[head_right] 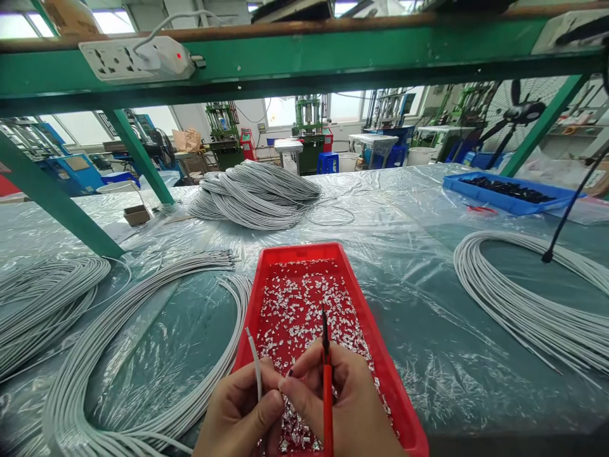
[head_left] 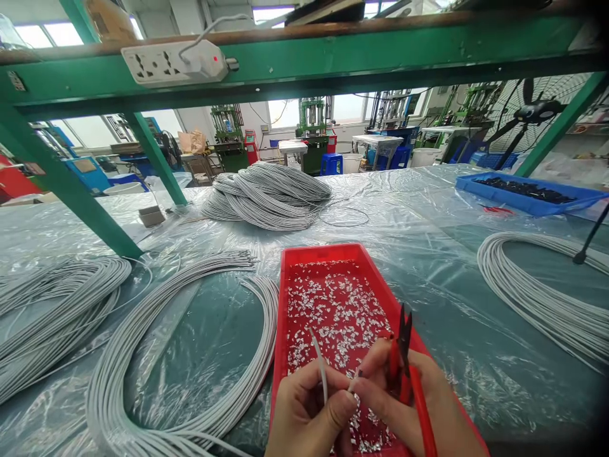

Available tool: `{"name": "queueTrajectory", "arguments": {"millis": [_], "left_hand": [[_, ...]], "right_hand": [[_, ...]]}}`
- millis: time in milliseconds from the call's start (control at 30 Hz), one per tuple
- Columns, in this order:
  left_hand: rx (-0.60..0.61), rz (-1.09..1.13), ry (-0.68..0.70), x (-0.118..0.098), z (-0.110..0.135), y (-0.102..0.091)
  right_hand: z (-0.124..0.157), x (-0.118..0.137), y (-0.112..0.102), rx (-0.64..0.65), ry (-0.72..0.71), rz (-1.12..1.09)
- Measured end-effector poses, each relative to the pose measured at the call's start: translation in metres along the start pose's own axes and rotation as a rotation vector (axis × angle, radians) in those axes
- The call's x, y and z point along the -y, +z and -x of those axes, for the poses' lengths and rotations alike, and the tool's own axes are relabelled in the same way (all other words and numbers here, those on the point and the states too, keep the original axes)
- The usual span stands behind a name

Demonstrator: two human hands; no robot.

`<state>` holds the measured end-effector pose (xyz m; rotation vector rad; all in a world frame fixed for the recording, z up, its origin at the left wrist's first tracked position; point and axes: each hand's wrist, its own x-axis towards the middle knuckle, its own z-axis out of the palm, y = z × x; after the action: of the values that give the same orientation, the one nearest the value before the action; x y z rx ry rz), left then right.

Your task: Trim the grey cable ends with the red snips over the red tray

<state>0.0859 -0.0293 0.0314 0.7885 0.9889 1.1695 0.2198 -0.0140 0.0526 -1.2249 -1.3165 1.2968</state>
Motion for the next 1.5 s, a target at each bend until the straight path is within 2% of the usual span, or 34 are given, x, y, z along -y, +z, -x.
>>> {"name": "queueTrajectory", "arguments": {"millis": [100, 233, 333, 467, 533, 633, 700, 767, 833, 933, 1067, 1200, 1333, 1400, 1500], "left_hand": [[-0.024, -0.014, 0.029, -0.001, 0.001, 0.002], [-0.011, -0.047, 0.051, -0.003, 0.004, 0.002], [0.058, -0.091, 0.061, -0.005, 0.005, -0.002], [0.177, -0.135, -0.019, -0.004, 0.005, -0.007], [0.118, -0.202, 0.011, -0.001, 0.004, -0.007], [-0.024, -0.303, 0.137, 0.002, 0.003, -0.002], [-0.004, -0.234, 0.074, 0.001, 0.002, 0.001], [0.082, -0.07, -0.054, -0.002, 0.001, 0.002], [0.141, 0.041, -0.114, -0.007, 0.0, 0.001], [0.155, 0.049, -0.114, -0.009, 0.001, -0.001], [0.069, -0.086, -0.037, -0.002, 0.003, 0.002], [-0.039, -0.306, 0.149, 0.007, 0.005, 0.004], [-0.049, -0.528, 0.266, 0.009, 0.007, 0.003], [0.016, -0.491, 0.209, 0.009, 0.008, 0.002], [0.181, -0.231, 0.017, 0.011, 0.006, 0.0]], "right_hand": [[0.0, 0.001, -0.002, -0.02, 0.027, -0.073], [0.001, 0.003, -0.007, -0.002, -0.018, -0.048], [0.002, 0.003, -0.01, 0.012, -0.027, -0.031], [0.005, -0.001, -0.01, -0.013, 0.006, -0.077], [0.007, -0.006, -0.007, -0.046, 0.018, -0.092], [0.01, -0.014, -0.002, -0.092, -0.025, -0.07], [0.011, -0.018, -0.001, -0.122, -0.099, -0.065], [0.009, -0.019, -0.003, -0.143, -0.159, -0.073], [0.005, -0.016, -0.009, -0.101, -0.161, -0.041], [-0.001, -0.012, -0.017, -0.009, -0.106, 0.047], [-0.002, -0.015, -0.016, 0.023, -0.073, 0.105], [0.002, -0.019, -0.014, 0.001, -0.107, 0.178], [0.005, -0.015, -0.019, 0.044, -0.175, 0.304], [0.006, -0.012, -0.022, 0.056, -0.208, 0.354], [0.006, -0.012, -0.025, 0.136, -0.142, 0.24]]}}
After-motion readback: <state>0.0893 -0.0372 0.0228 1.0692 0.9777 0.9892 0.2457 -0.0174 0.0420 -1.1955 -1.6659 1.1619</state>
